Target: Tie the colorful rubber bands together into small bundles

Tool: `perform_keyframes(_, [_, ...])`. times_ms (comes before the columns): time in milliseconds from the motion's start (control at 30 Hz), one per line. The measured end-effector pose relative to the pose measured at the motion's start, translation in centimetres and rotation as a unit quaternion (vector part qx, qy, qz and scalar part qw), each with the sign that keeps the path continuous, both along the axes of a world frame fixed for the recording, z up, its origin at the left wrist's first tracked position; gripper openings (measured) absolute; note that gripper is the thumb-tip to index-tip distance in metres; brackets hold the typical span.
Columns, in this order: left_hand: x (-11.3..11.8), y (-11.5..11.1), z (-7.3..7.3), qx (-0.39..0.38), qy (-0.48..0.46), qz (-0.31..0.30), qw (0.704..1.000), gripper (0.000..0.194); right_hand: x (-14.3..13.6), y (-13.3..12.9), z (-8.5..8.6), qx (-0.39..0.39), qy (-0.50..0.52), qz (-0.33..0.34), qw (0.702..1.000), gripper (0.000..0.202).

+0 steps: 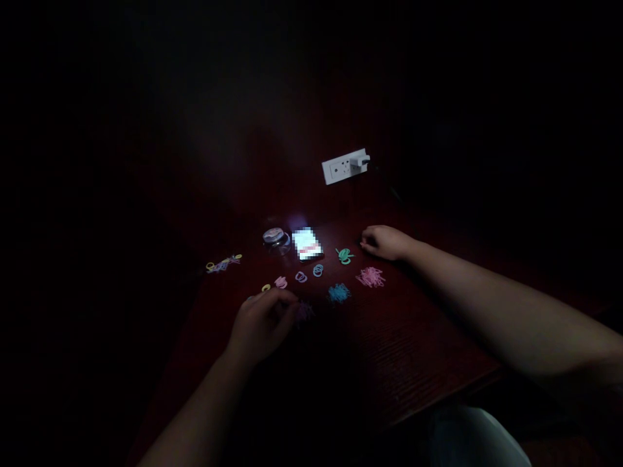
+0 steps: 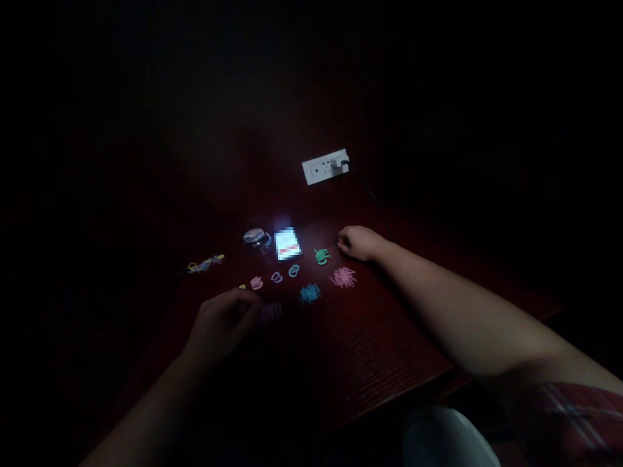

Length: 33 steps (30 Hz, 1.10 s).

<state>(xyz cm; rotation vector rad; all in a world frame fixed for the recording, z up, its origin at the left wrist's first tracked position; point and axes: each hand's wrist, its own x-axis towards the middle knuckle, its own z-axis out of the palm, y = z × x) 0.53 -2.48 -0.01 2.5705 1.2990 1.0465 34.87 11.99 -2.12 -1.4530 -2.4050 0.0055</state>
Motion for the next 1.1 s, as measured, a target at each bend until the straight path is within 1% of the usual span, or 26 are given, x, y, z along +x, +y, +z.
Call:
perform_keyframes(233, [0.0, 0.2, -0.3, 0.007, -0.008, -0.003, 1.000, 0.004, 1.2, 0.1, 0.4, 0.007, 0.031, -0.037, 0.999, 0.010])
perform_keyframes(300, [0.0, 0.2, -0.3, 0.004, -0.013, -0.003, 1.000, 0.005, 1.4, 0.2, 0.3, 0.001, 0.029, -0.029, 0.999, 0.009])
perform_keyframes(400, [0.0, 0.1, -0.1, -0.002, -0.010, -0.005, 1.000, 0.006, 1.2, 0.3, 0.1, -0.017, 0.020, 0.002, 1.000, 0.009])
perform_keyframes(500, [0.0, 0.0, 0.0, 0.001, -0.006, -0.009, 1.000, 0.006, 0.9, 0.3, 0.0, -0.018, 0.016, 0.027, 0.999, 0.011])
perform_keyframes(633, [-0.1, 0.1, -0.1, 0.005, -0.011, -0.014, 1.000, 0.007, 0.7, 0.3, 0.1, -0.009, 0.016, 0.042, 0.999, 0.014])
perform_keyframes(767, [-0.1, 0.2, -0.1, 0.001, -0.010, -0.011, 1.000, 0.006, 0.6, 0.4, -0.2, -0.022, 0.005, 0.055, 0.998, 0.014])
perform_keyframes(1100, [-0.1, 0.1, -0.1, -0.007, -0.012, -0.011, 1.000, 0.005, 0.8, 0.6, 0.0, -0.033, -0.032, 0.019, 0.999, 0.019])
